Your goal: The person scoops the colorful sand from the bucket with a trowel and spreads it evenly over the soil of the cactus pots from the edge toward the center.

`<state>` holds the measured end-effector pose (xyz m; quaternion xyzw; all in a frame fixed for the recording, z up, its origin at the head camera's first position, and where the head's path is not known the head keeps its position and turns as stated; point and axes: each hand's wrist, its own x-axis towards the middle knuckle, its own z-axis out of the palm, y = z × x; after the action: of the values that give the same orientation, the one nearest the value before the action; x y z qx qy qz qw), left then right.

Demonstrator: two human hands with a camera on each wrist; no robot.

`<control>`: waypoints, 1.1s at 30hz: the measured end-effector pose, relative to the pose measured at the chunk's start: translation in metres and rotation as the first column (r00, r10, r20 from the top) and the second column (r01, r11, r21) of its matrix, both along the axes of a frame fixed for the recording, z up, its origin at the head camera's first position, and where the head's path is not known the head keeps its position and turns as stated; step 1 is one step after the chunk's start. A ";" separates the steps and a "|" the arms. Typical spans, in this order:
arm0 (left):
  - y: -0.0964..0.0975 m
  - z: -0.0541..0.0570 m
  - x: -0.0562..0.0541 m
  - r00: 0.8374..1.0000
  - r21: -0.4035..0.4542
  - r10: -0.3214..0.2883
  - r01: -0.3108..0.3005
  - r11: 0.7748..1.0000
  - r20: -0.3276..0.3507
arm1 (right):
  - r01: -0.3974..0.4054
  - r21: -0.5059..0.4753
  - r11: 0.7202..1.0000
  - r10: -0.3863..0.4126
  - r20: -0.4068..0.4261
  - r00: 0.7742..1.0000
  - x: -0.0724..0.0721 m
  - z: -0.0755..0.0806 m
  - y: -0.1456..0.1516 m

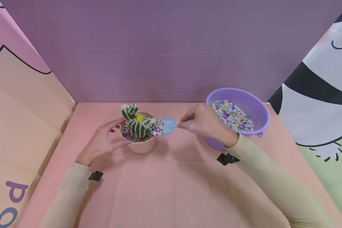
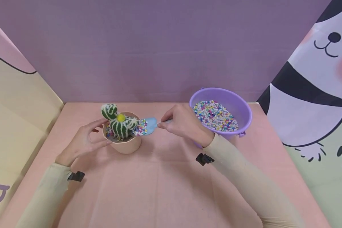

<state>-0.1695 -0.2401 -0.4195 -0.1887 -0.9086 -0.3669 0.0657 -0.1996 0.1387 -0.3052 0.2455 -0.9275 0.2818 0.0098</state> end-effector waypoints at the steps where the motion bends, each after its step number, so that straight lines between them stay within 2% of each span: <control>1: 0.000 0.000 0.001 1.000 -0.003 0.004 -0.004 1.000 -0.004 | -0.001 0.002 1.000 0.001 0.000 1.000 0.000 0.001 -0.001; 16: 0.007 0.002 0.006 0.996 -0.052 0.079 -0.081 0.995 -0.051 | -0.008 0.032 0.999 0.008 -0.010 1.000 0.001 0.007 -0.003; 27: 0.017 0.009 0.016 0.979 -0.123 0.163 -0.177 0.976 -0.120 | -0.016 0.041 0.999 0.017 -0.032 0.999 0.000 0.008 -0.003; 31: 0.017 0.010 0.017 0.981 -0.134 0.158 -0.172 0.976 -0.114 | -0.013 0.043 0.999 0.015 -0.031 0.999 0.000 0.007 -0.002; 33: 0.016 0.009 0.015 0.986 -0.128 0.136 -0.148 0.981 -0.098 | -0.009 0.039 0.999 0.010 -0.021 1.000 0.000 0.006 -0.001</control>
<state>-0.1550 -0.2244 -0.4104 -0.1436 -0.9386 -0.2902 0.1189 -0.1995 0.1377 -0.2988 0.2530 -0.9314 0.2612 0.0134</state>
